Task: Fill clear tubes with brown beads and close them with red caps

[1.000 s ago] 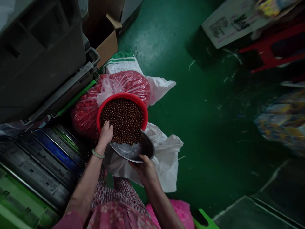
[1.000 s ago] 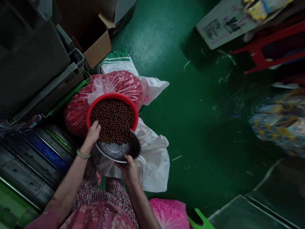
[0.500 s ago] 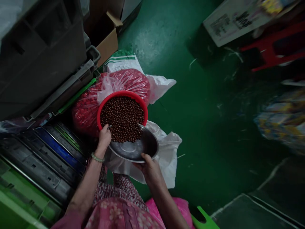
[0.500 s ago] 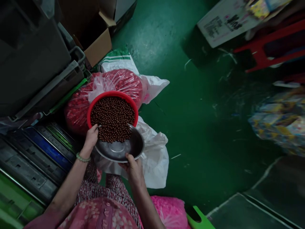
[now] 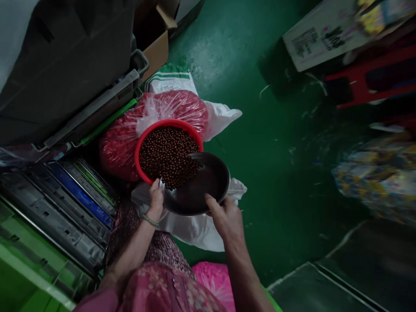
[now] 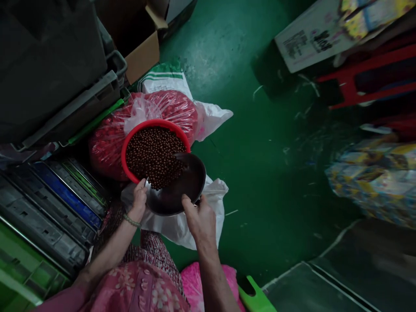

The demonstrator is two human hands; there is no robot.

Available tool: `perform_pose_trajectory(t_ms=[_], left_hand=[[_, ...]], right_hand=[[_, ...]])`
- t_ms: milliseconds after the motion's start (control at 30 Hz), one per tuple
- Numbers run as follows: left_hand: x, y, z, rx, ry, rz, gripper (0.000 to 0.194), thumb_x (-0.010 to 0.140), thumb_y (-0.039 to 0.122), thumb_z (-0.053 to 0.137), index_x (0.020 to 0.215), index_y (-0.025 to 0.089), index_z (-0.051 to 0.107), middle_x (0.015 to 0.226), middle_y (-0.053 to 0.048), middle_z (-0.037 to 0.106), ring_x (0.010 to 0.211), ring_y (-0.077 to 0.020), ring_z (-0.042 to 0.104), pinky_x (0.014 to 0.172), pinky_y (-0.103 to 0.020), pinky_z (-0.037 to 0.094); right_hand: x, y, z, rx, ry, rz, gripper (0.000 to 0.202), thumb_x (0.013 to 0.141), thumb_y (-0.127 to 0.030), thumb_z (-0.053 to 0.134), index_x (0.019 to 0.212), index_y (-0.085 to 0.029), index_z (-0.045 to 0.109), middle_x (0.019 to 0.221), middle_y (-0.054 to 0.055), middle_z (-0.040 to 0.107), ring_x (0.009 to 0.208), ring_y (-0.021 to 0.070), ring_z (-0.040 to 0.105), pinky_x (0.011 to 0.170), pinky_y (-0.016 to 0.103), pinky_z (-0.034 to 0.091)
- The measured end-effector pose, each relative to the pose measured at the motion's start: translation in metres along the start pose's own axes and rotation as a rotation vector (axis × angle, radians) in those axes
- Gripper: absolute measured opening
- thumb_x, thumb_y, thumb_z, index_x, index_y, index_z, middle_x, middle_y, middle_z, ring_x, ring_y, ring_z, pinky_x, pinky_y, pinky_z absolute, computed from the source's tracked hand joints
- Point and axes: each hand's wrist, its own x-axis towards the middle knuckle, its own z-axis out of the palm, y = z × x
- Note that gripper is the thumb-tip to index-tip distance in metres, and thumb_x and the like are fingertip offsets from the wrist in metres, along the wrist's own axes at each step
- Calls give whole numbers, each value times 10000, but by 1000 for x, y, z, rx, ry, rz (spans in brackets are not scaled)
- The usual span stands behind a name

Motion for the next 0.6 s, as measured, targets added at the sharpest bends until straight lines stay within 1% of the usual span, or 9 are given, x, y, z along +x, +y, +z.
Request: perform_pose_trajectory(t_ms=[67,133,267,333,433,533,600], left_hand=[[-3,-3,6,-72,-10,-17,305,923,326,583,1145,121,624,1246,-120,633,1177,-235,588,1043,-477,444],[-4,-4,12,-132,-16,-25,278,910,299,587,1116,117,637,1197,-111,655,1154,-222,595,1043,-456,441],[-2,1,19,-234,-33,-32,247,876,255,600,1065,110,662,1104,-96,683,1077,-198,612,1010,-401,452],[-1,5,22,-279,-50,-36,241,882,275,606,1051,111,660,1061,-85,685,1000,-189,630,958,-396,480],[-2,10,28,-331,-66,-45,261,905,345,606,1033,122,644,1002,-65,675,907,-176,639,869,-387,516],[-5,11,33,-364,-90,-69,284,915,393,596,998,124,636,951,-54,665,842,-162,634,799,-358,530],[-8,9,35,-385,-106,-94,276,907,384,603,997,125,631,948,-53,665,823,-156,629,778,-342,526]], right_hand=[[0,-9,-3,-132,31,-32,534,739,-583,545,1038,-153,648,829,92,675,760,258,626,690,375,453],[1,-20,-6,-234,55,-70,562,736,-611,504,1048,-166,647,785,82,666,743,258,612,691,375,429],[3,-38,-6,-356,83,-155,601,756,-655,429,1039,-168,638,764,87,650,717,250,578,675,359,399],[3,-45,-5,-402,93,-187,617,767,-671,405,1042,-166,629,779,96,654,711,250,568,670,357,388],[3,-51,-4,-456,114,-232,665,777,-716,378,1049,-157,610,799,113,655,707,256,565,676,367,393],[1,-53,-6,-509,126,-239,713,777,-763,347,1056,-155,592,780,116,647,707,269,574,686,386,409],[-1,-52,-8,-527,109,-243,740,769,-783,330,1071,-156,579,775,117,647,726,284,588,697,395,417]])
